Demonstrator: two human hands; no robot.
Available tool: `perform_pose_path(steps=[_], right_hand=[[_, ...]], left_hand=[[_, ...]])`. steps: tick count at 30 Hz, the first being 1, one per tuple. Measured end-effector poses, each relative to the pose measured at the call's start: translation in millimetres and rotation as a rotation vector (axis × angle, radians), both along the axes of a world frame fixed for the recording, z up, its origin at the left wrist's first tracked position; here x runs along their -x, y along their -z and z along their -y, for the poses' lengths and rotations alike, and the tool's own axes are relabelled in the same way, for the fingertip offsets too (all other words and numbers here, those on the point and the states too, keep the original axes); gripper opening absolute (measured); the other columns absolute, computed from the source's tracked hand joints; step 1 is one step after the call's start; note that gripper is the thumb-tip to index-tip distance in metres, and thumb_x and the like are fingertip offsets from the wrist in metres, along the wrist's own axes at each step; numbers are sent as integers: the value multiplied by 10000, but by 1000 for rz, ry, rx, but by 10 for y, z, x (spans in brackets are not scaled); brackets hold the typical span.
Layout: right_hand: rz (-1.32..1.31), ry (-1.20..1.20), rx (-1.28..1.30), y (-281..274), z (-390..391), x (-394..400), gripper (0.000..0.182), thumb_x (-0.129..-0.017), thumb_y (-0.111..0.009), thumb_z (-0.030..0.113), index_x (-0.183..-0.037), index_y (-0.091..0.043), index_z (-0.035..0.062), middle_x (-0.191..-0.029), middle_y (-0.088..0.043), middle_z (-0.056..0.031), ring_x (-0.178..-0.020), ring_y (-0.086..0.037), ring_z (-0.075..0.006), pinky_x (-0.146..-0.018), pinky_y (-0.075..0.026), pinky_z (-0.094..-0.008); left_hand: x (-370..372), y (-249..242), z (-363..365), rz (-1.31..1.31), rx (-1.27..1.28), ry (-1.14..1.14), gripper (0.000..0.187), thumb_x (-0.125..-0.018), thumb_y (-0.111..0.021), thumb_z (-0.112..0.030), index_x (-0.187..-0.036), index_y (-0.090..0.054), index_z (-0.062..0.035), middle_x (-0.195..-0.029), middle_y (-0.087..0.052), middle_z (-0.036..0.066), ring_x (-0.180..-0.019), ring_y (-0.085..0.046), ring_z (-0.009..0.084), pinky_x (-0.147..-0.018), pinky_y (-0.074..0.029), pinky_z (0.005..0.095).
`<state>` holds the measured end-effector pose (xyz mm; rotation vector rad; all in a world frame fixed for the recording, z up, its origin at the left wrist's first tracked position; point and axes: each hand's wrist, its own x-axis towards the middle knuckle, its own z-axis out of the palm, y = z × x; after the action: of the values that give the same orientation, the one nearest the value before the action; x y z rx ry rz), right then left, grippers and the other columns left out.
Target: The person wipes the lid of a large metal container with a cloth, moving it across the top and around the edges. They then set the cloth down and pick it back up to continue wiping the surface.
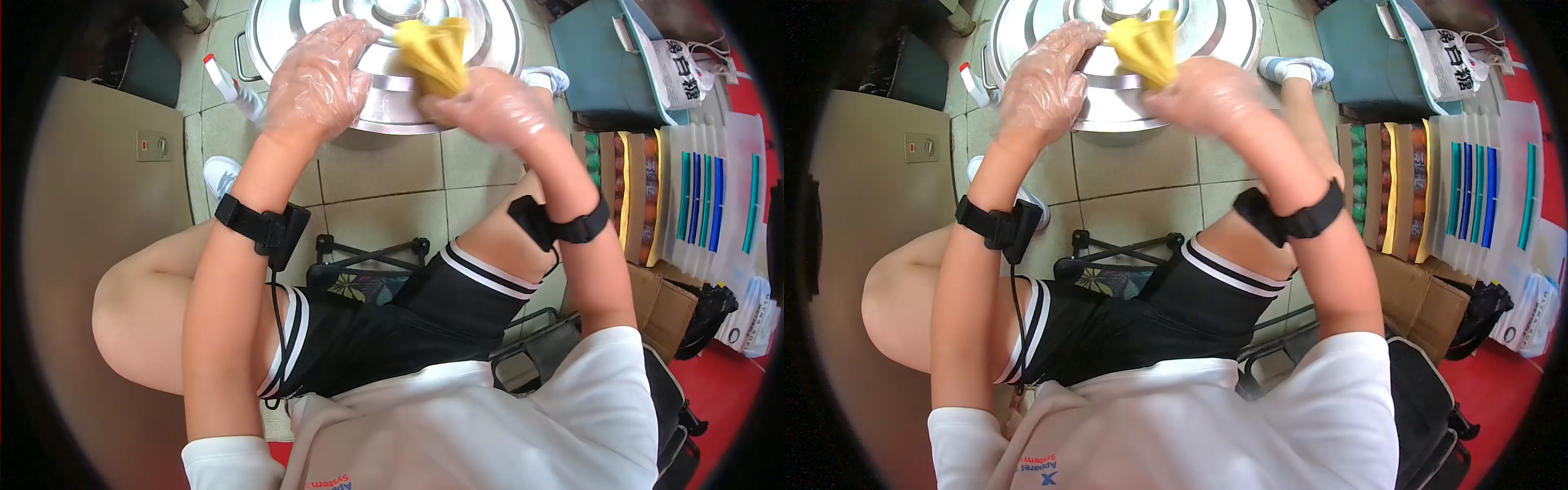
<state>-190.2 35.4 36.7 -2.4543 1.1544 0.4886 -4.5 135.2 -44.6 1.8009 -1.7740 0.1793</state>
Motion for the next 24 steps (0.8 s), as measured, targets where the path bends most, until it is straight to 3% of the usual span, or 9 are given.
perform_pose_path(steps=[3,7,9,11,14,17,21,23,24], right_hand=[[-90,64,126,-115,243,295,457,-807,-555,511,-971,-700,109,-911,-683,-183,-844,-653,-339,-790,-508,-421],[-74,90,113,41,240,345,443,-802,-557,512,-986,-692,133,-898,-676,-187,-835,-647,-341,-774,-504,-431],[214,30,-22,-65,-47,168,456,-788,-569,515,-921,-698,98,-846,-672,-196,-806,-647,-348,-755,-503,-431],[161,-41,-82,115,-73,-15,467,-779,-570,499,-839,-704,56,-818,-677,-186,-787,-654,-350,-737,-514,-428],[184,-135,-28,189,-198,-287,445,-779,-573,479,-841,-711,61,-820,-688,-166,-790,-663,-339,-743,-522,-422],[109,-90,-40,85,-219,-333,440,-789,-578,476,-859,-718,65,-851,-697,-155,-820,-670,-324,-762,-527,-411],[11,-115,-5,-14,25,-41,467,-816,-581,503,-899,-718,65,-926,-694,-162,-877,-666,-322,-783,-526,-399],[-53,-10,110,-139,135,122,471,-806,-616,490,-871,-666,26,-750,-649,-201,-697,-628,-347,-679,-494,-423],[-55,-4,112,-152,196,175,471,-806,-616,490,-871,-666,26,-750,-649,-201,-697,-628,-347,-679,-494,-423]], left_hand=[[22,14,-22,33,17,0,459,-769,-471,-56,-1218,-564,-82,-1255,-582,132,-1224,-509,275,-1065,-398,388],[37,-97,-25,31,30,18,445,-780,-477,-67,-1216,-567,-76,-1250,-583,143,-1198,-522,296,-1037,-412,393],[45,-157,-40,16,20,46,424,-795,-489,-89,-1211,-572,-72,-1243,-587,152,-1180,-532,314,-1019,-421,395],[44,-196,-47,-43,-98,25,451,-818,-533,-195,-1232,-545,-17,-1260,-553,219,-1173,-525,335,-1030,-399,399],[91,-127,-46,-295,2,-28,379,-822,-523,-149,-1184,-591,-63,-1219,-598,171,-1131,-552,354,-980,-437,401],[41,-32,-7,-258,-60,-98,385,-789,-569,-147,-1167,-615,-91,-1221,-615,95,-1184,-542,259,-1026,-418,379],[29,-79,-17,5,-13,-9,403,-770,-572,-133,-1168,-601,-81,-1231,-603,106,-1203,-524,261,-1041,-407,381],[33,-100,-16,-6,-22,22,416,-756,-575,-121,-1170,-597,-82,-1238,-596,110,-1213,-515,263,-1048,-402,379],[42,-104,-20,-1,-14,15,415,-754,-574,-118,-1167,-598,-80,-1232,-598,110,-1210,-518,265,-1046,-403,378]])
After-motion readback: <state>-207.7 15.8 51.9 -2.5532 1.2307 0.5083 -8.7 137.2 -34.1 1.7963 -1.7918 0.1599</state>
